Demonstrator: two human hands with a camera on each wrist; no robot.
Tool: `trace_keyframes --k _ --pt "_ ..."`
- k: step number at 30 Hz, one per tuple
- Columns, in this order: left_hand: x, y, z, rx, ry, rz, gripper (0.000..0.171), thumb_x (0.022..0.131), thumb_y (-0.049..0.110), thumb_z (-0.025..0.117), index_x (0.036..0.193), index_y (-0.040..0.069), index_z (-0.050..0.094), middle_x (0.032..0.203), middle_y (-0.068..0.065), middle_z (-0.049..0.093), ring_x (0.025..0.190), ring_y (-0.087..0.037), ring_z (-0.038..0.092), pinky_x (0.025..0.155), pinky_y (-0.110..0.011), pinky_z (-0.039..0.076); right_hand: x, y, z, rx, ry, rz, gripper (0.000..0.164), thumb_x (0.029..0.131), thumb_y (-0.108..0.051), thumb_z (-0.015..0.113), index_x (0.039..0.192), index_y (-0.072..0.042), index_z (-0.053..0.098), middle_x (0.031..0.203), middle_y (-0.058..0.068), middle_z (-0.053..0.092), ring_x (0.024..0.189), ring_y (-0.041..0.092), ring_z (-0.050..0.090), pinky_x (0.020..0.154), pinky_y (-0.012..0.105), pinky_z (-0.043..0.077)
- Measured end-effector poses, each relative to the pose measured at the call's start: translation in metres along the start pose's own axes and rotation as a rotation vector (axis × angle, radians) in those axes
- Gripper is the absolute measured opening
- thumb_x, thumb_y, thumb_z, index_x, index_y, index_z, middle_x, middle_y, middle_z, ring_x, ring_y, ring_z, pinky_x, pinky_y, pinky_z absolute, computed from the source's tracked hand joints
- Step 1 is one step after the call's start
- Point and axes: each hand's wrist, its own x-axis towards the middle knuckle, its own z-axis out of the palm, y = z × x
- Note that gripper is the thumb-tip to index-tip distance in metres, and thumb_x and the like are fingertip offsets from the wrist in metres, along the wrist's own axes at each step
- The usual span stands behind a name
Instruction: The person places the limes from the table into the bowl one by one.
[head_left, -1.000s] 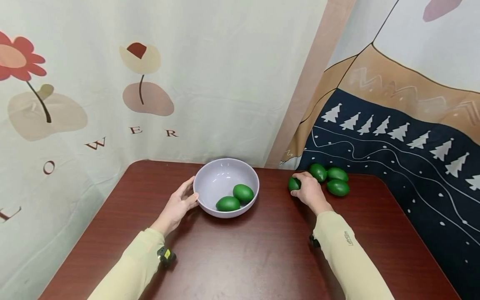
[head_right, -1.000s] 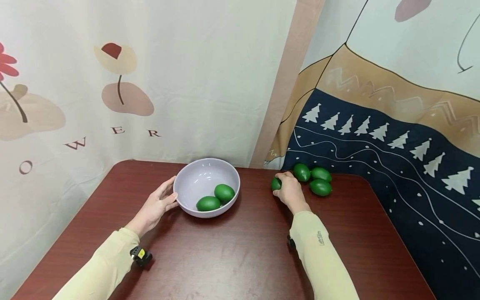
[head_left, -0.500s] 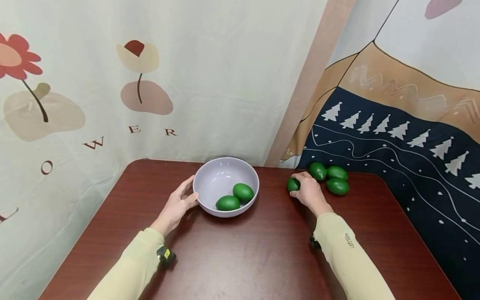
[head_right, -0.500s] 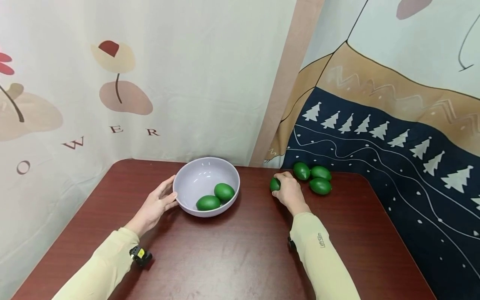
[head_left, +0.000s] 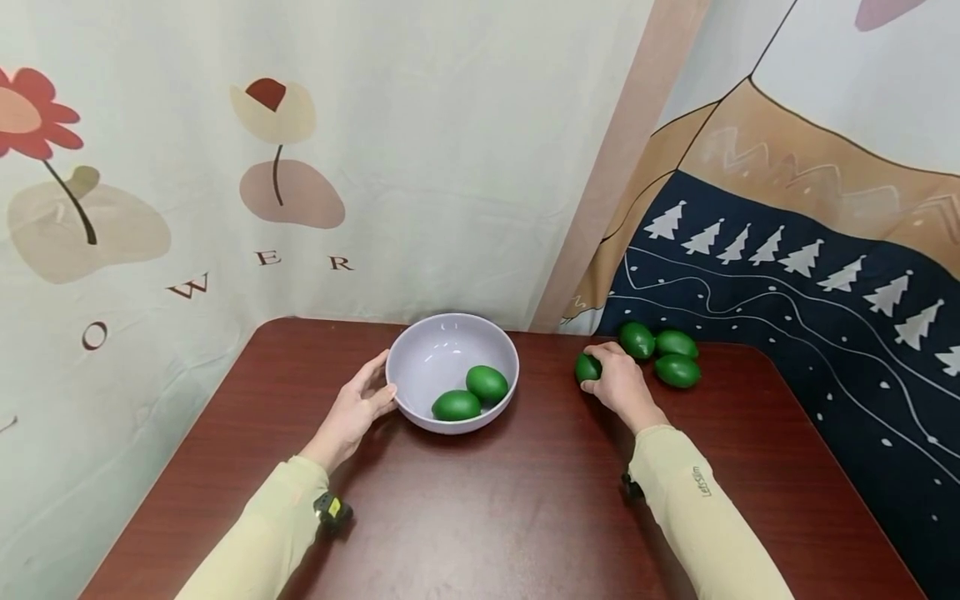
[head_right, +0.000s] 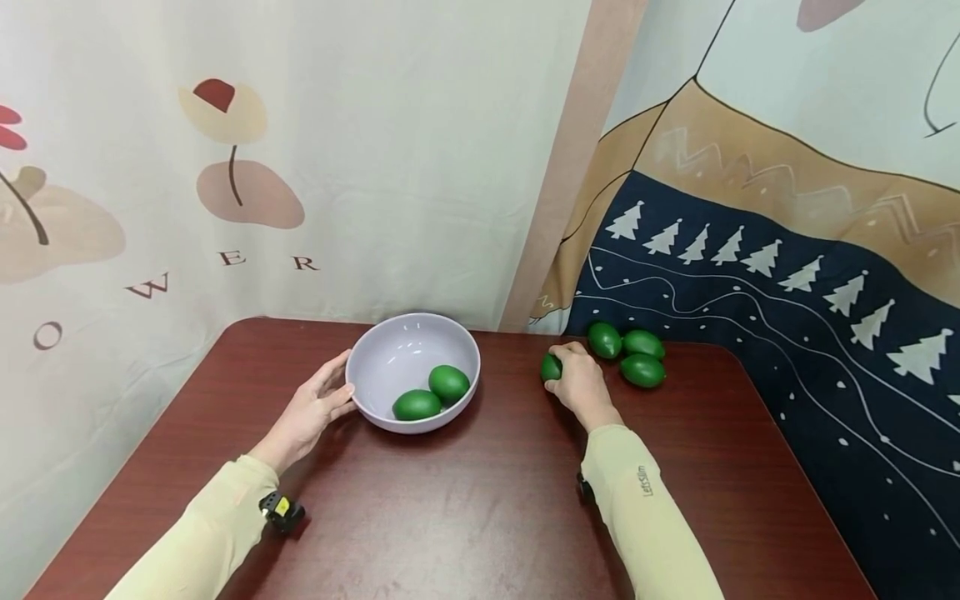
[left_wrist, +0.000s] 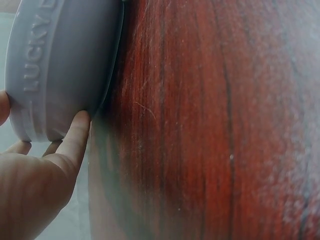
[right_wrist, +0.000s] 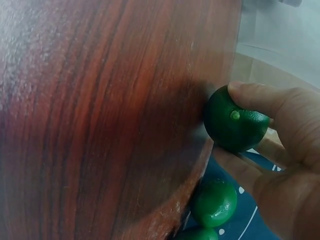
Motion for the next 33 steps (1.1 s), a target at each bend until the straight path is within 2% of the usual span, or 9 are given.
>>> trace_keyframes --k 7,12,25,29,33 --pt "0.0012 -0.0012 0.0002 -0.009 -0.002 0.004 0.065 0.108 0.001 0.049 0.166 0.011 0.022 0.165 -0.024 0.027 0.132 -0.034 0.049 0.097 -0.023 0.055 -0.0001 0.0014 0.0012 -0.003 -0.008 0.025 0.057 0.086 -0.009 0.082 0.139 -0.001 0.062 0.14 0.025 0.054 0.117 0.046 0.058 0.103 0.062 0.049" --pt "0.0004 -0.0027 -0.0008 -0.017 0.001 -0.001 0.066 0.107 0.001 0.05 0.166 0.012 0.022 0.165 -0.023 0.027 0.13 -0.032 0.05 0.095 -0.021 0.056 0.0004 0.0021 0.0028 -0.001 -0.002 0.012 0.056 0.086 -0.009 0.082 0.138 -0.001 0.062 0.14 0.025 0.054 0.117 0.046 0.059 0.103 0.062 0.049" --pt "0.0008 0.0021 -0.0014 0.003 -0.007 0.012 0.066 0.108 0.002 0.05 0.166 0.011 0.021 0.167 -0.023 0.024 0.136 -0.038 0.046 0.094 -0.02 0.056 0.0009 0.0025 0.0006 0.043 0.0 0.024 0.056 0.087 -0.01 0.081 0.139 0.0 0.062 0.141 0.024 0.053 0.119 0.046 0.057 0.104 0.062 0.049" --pt "0.0001 0.0021 -0.0012 0.011 -0.01 0.001 0.066 0.108 0.003 0.05 0.166 0.012 0.021 0.166 -0.022 0.025 0.132 -0.034 0.048 0.094 -0.019 0.055 0.001 0.0012 0.003 0.057 -0.004 0.038 0.055 0.087 -0.011 0.082 0.138 -0.002 0.062 0.141 0.023 0.053 0.119 0.044 0.057 0.102 0.061 0.051" --pt "-0.0009 0.0024 0.0004 0.015 -0.006 0.004 0.066 0.108 0.003 0.051 0.166 0.011 0.021 0.165 -0.023 0.027 0.128 -0.03 0.05 0.093 -0.019 0.055 0.0013 -0.0018 0.0085 0.074 0.007 0.018 0.055 0.087 -0.014 0.082 0.137 -0.003 0.063 0.141 0.022 0.054 0.12 0.043 0.057 0.1 0.06 0.052"
